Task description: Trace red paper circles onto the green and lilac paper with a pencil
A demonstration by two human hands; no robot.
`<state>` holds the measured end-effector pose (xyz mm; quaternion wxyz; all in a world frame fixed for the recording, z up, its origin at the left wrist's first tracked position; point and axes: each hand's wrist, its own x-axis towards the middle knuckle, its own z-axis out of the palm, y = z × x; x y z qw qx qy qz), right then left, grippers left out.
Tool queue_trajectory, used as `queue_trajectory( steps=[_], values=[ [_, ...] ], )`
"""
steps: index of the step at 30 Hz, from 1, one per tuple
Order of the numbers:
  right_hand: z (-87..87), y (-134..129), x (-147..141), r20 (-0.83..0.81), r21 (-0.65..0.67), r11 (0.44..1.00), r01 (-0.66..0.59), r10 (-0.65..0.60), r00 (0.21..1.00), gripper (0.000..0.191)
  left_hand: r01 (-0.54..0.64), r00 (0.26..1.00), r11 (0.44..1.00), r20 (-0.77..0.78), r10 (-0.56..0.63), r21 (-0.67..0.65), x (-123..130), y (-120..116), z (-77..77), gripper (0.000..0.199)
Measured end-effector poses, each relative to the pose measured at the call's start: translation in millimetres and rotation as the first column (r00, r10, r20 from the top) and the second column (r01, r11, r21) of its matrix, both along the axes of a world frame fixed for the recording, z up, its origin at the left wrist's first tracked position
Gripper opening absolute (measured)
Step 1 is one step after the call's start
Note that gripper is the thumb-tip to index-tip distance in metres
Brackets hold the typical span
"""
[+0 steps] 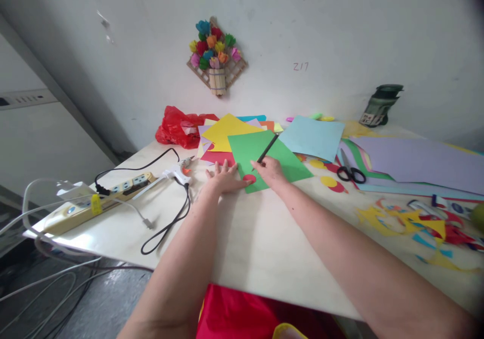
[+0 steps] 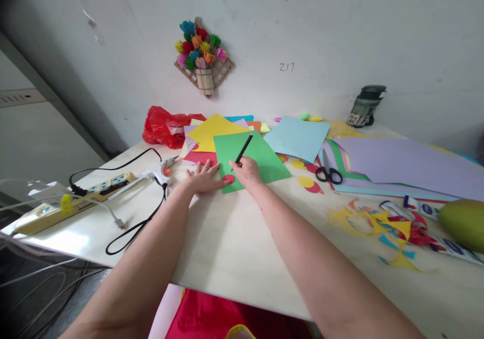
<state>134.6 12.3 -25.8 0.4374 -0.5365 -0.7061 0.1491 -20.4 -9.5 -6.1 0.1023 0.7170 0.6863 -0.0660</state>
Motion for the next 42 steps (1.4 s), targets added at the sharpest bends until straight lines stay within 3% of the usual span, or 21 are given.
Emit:
queue_trajectory(
  steps=[3, 6, 17, 24, 42],
  values=[
    [-0.6, -3, -4, -0.052, -0.008, 0.996, -0.09, 0.09, 0.995, 0.031, 0.002, 1.0, 1.0, -0.003, -0.002, 0.002, 1, -1, 1.3, 0.085],
    [-3.9, -5, -9, -0.005, -0.059, 0.989, -0.138, 0.138, 0.99, 0.033, 0.0, 1.0, 1.0, -0.011, 0.0, 0.002, 2, -3, 2.6, 0.085],
    [1.2, -15, -15, 0.187, -0.098, 0.994, -0.044, 0.062, 0.98, 0.034, -0.006, 1.0, 1.0, -0.027, 0.006, 0.0, 3, -2, 1.3, 0.085],
    [2.3, -15, -15, 0.204, -0.11, 0.992, -0.061, 0.083, 0.975, 0.034, 0.007, 0.999, 1.0, -0.038, -0.006, 0.025, 0, 3, -6.0, 0.084],
    [1.8, -13, -17, 0.287, -0.096, 0.995, -0.036, 0.062, 0.956, 0.038, -0.006, 0.998, 0.998, -0.064, 0.011, 0.066, 3, -1, -6.8, 0.083]
  ],
)
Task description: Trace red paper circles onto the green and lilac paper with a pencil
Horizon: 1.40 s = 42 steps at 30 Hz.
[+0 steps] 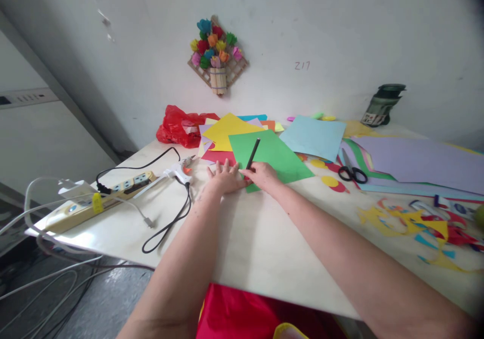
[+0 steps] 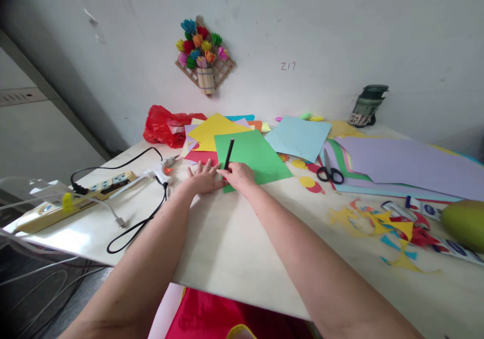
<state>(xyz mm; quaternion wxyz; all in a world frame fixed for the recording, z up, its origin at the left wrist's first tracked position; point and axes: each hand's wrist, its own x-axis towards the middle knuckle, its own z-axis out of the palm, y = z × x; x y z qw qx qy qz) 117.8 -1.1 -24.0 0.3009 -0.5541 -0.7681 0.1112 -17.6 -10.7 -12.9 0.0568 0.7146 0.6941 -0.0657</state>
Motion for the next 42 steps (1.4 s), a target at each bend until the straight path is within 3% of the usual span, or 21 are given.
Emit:
queue_trajectory(
  steps=[22, 42],
  values=[
    [-0.8, 1.0, 0.7, -0.089, -0.005, 1.0, 0.008, -0.008, 0.996, 0.036, -0.005, 1.0, 1.0, 0.002, 0.005, -0.012, 1.4, -2.5, 3.5, 0.082],
    [2.2, -0.5, -0.7, 0.005, -0.023, 1.0, 0.005, -0.004, 1.0, 0.037, 0.002, 1.0, 1.0, -0.009, -0.003, -0.004, 1.1, -0.8, 1.1, 0.079]
  ],
)
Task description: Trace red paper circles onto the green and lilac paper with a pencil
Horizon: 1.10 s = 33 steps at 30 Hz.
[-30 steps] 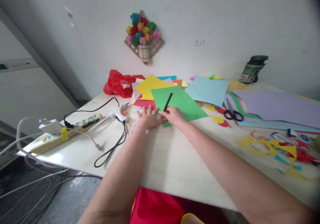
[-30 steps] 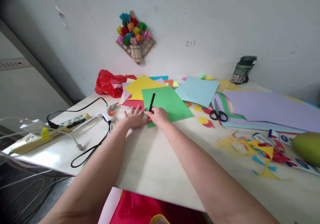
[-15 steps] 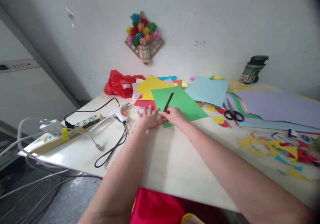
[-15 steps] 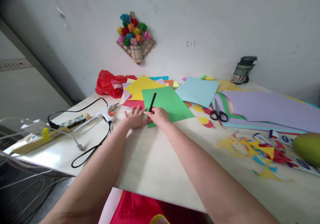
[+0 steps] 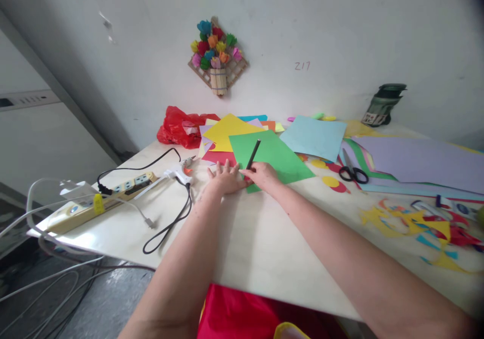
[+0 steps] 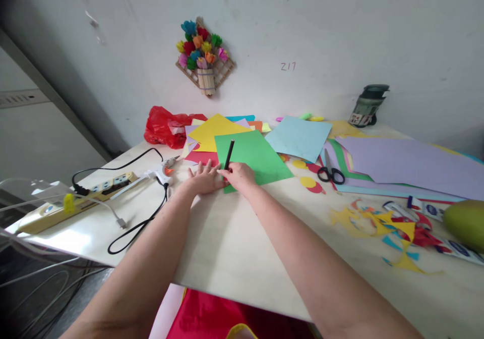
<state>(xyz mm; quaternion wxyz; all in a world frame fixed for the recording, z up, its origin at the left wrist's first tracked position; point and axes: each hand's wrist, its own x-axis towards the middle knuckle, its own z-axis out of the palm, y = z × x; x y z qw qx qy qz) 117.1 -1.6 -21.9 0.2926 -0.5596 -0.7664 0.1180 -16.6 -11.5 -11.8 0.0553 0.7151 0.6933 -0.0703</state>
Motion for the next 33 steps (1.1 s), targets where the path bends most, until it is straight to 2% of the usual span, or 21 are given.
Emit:
queue_trajectory(
  steps=[12, 22, 28, 33],
  values=[
    [-3.2, 3, 0, -0.036, 0.028, 0.999, 0.025, -0.024, 0.999, 0.034, -0.002, 1.0, 1.0, 0.01, 0.002, -0.011, 1, 0, 1.9, 0.08],
    [-7.5, 7, 2, -0.251, 0.093, 0.995, -0.026, 0.048, 0.967, 0.039, 0.01, 1.0, 1.0, 0.004, -0.01, -0.002, -1, 1, 0.2, 0.082],
    [-6.4, 1, 1, -0.172, 0.031, 0.999, -0.032, 0.037, 0.984, 0.037, 0.001, 1.0, 1.0, -0.016, -0.001, -0.002, 0, -1, 0.6, 0.079],
    [-3.5, -2, 2, -0.112, 0.032, 0.999, -0.008, 0.011, 0.994, 0.035, 0.081, 0.997, 0.996, 0.021, -0.08, -0.046, -10, 1, 7.1, 0.065]
  ],
)
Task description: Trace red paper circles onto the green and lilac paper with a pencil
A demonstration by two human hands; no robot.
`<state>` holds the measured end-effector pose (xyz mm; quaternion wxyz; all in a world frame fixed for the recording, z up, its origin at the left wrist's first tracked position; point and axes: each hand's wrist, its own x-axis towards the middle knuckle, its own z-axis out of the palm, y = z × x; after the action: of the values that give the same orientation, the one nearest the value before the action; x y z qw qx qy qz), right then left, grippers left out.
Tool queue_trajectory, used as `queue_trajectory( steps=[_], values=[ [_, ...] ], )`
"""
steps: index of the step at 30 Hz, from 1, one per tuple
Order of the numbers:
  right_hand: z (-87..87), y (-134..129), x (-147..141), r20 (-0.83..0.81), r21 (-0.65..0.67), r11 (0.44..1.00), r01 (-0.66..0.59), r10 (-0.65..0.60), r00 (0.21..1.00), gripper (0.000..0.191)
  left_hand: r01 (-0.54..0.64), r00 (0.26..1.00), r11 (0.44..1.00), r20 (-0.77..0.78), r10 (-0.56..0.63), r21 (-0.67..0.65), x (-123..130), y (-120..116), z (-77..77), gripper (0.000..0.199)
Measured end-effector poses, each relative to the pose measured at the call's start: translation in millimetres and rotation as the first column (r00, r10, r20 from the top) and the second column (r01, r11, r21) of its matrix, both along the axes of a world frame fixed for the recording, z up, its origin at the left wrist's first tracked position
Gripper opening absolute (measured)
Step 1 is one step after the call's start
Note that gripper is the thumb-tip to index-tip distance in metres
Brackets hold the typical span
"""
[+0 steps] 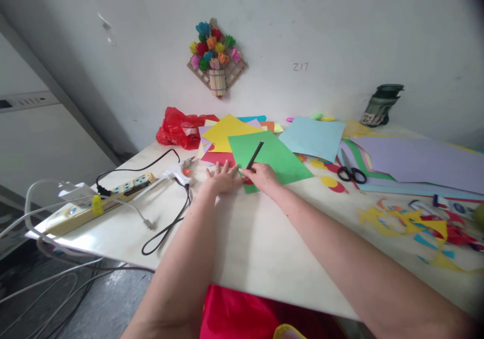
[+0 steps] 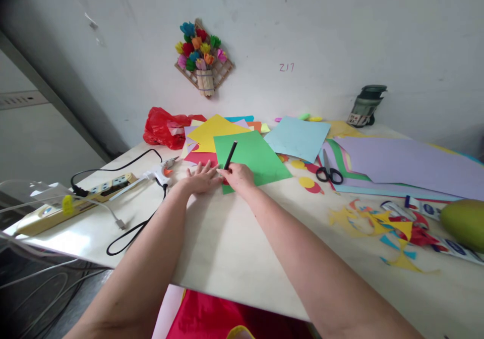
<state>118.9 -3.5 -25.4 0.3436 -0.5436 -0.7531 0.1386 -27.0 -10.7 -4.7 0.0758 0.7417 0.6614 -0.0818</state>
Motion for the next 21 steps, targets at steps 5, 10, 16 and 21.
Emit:
queue_trajectory(
  steps=[5, 10, 16, 21],
  values=[
    [2.1, -1, -1, 0.007, -0.019, 1.0, 0.012, -0.012, 1.0, 0.037, 0.055, 0.993, 0.997, 0.109, -0.049, -0.049, -12, 2, 10.7, 0.05],
    [3.4, -3, -2, 0.063, -0.027, 0.999, 0.04, -0.038, 0.997, 0.039, -0.018, 0.985, 0.999, 0.174, 0.013, 0.028, -14, 5, 5.2, 0.053],
    [3.4, -4, -2, 0.15, 0.006, 0.999, 0.05, -0.051, 0.987, 0.044, -0.02, 0.994, 0.962, 0.106, -0.01, 0.273, -11, 6, -7.0, 0.056],
    [2.7, -4, -2, 0.161, 0.016, 0.998, 0.056, -0.058, 0.985, 0.044, -0.013, 0.996, 0.944, 0.089, -0.018, 0.329, -11, 10, -12.3, 0.055]
  ],
)
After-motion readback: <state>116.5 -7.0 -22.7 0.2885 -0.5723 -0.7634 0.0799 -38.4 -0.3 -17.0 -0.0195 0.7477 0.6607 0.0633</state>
